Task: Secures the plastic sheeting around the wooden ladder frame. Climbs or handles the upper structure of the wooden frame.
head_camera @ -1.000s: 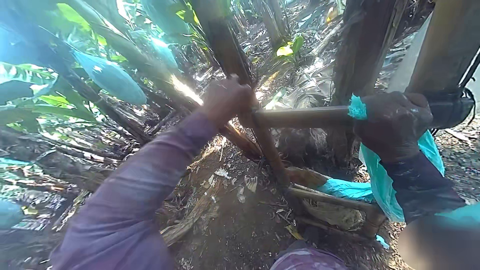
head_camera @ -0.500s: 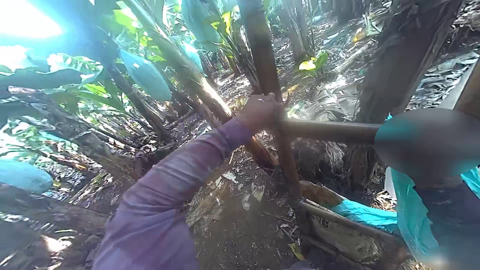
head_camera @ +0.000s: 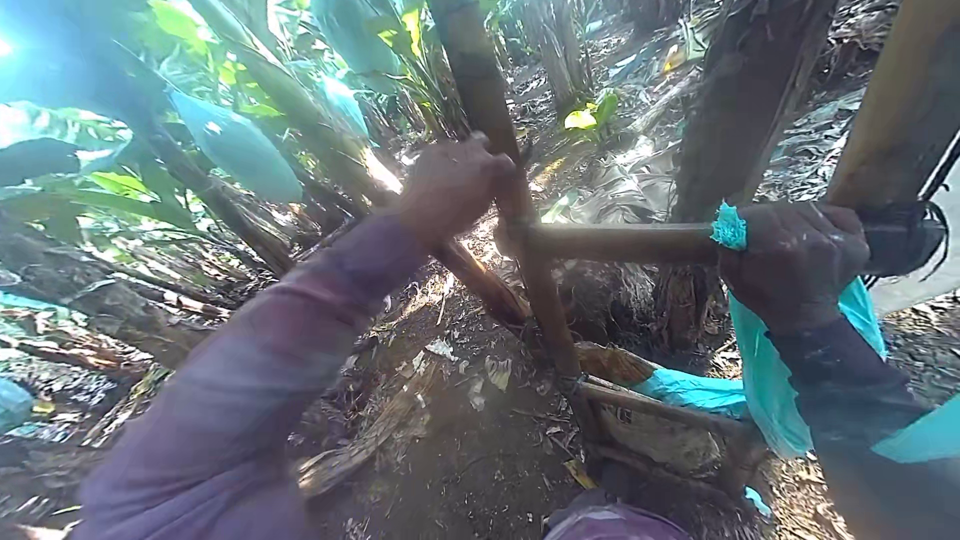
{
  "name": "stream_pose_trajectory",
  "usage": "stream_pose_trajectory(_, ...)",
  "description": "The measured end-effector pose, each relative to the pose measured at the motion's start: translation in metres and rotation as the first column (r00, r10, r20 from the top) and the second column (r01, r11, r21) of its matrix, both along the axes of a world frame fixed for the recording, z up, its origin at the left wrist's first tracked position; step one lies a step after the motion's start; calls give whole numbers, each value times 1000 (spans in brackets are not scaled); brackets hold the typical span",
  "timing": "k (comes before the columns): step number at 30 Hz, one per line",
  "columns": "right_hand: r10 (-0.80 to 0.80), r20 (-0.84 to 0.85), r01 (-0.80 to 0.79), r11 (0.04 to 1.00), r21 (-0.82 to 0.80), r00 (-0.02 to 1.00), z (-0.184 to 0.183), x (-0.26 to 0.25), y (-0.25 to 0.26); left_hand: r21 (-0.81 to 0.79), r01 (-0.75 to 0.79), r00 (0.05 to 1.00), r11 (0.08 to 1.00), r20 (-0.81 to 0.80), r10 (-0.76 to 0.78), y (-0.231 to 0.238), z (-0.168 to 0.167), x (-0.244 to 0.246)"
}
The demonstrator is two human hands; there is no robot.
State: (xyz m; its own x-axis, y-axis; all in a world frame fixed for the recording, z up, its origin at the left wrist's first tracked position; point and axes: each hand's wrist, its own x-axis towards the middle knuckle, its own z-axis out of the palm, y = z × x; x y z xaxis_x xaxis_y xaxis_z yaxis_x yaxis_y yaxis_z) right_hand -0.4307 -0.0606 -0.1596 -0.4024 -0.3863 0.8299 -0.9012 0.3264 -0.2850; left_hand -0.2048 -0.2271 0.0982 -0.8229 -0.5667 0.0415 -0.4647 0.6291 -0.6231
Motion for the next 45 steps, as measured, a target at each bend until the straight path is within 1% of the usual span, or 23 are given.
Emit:
stream_pose_trajectory(2, -24, 8, 24, 1000, -14, 1000, 0, 3, -3, -94, 41, 994, 995, -96, -50, 19, 36, 19)
stream_pose_trajectory(4, -35, 15, 35, 999, -16, 999, 0, 3, -4, -175, 15, 992, 985, -119, -36, 20, 47, 22)
stream_pose_trajectory(6, -20, 5, 20, 1000, -13, 1000, -1, 1, -3, -119, -32, 995, 992, -102, 20, 7, 22, 10)
stream_pose_trajectory(8, -11, -5, 11, 1000, -5, 1000, -2, 0, -2, -36, -73, 997, 997, -13, 72, -7, -14, -10)
stream_pose_trajectory(10, -14, -28, 14, 1000, 0, 1000, -3, -2, 0, 2, -48, 997, 999, 61, 47, -15, -31, -16)
stream_pose_trajectory(11, -14, -36, 14, 1000, -3, 999, -2, -2, 0, 14, -26, 998, 1000, 52, 25, -12, -23, -11)
stream_pose_trajectory(13, -33, -32, 33, 999, -17, 999, -2, 0, -2, -8, 26, 999, 1000, -37, -27, 5, 10, 14)
stream_pose_trajectory(15, -50, -1, 50, 998, -32, 999, -1, 3, -5, -105, 56, 993, 993, -100, -67, 17, 38, 33)
stream_pose_trajectory(16, -53, 13, 53, 998, -29, 999, 0, 3, -5, -140, 54, 991, 989, -111, -70, 16, 41, 35)
stream_pose_trajectory(18, -45, 23, 46, 999, -14, 999, -1, 4, -4, -104, 7, 995, 995, -97, -17, 5, 24, 24)
stream_pose_trajectory(20, -31, 14, 31, 999, -9, 999, -2, 4, -2, -29, -53, 999, 998, -3, 53, -5, -6, -1)
stream_pose_trajectory(22, -25, -6, 25, 1000, -6, 1000, -1, 1, 2, 7, -63, 993, 998, 97, 62, -12, -25, -18)
stream_pose_trajectory(24, -26, -10, 26, 1000, -4, 1000, -1, 2, 3, 10, -8, 997, 1000, 73, 7, -11, -13, -7)
stream_pose_trajectory(27, -49, 24, 49, 999, -21, 999, -2, 6, -2, -80, 88, 995, 993, -43, -91, 11, 32, 27)
stream_pose_trajectory(29, -58, 25, 58, 998, -18, 998, -2, 6, -3, -134, 67, 995, 989, -64, -76, 10, 39, 28)
stream_pose_trajectory(33, -29, 13, 28, 999, 31, 1000, -8, 5, 3, -7, -52, 999, 999, 13, 52, -16, -22, -13)
stream_pose_trajectory(35, -35, -3, 35, 999, 15, 999, -6, 3, 4, 37, -47, 996, 998, 82, 44, -21, -36, -18)
stream_pose_trajectory(36, -44, -5, 44, 999, 6, 999, -5, 3, 3, 50, -32, 997, 998, 67, 28, -17, -28, -12)
stream_pose_trajectory(38, -55, 14, 55, 998, -1, 998, -3, 6, 0, 21, 34, 999, 999, -14, -34, 0, 7, 13)
stream_pose_trajectory(40, -69, 26, 69, 997, -24, 997, 1, 8, -4, -89, 86, 993, 992, -78, -93, 12, 38, 31)
stream_pose_trajectory(41, -70, 22, 71, 997, -41, 997, 3, 7, -6, -132, 85, 991, 988, -92, -98, 12, 42, 31)
stream_pose_trajectory(43, -53, 13, 54, 998, -41, 999, 3, 7, -7, -122, 25, 994, 992, -100, -38, 0, 25, 19)
stream_pose_trajectory(45, -31, -10, 31, 999, -37, 999, 1, 5, -4, -47, -29, 999, 998, -47, 27, -11, -8, -6)
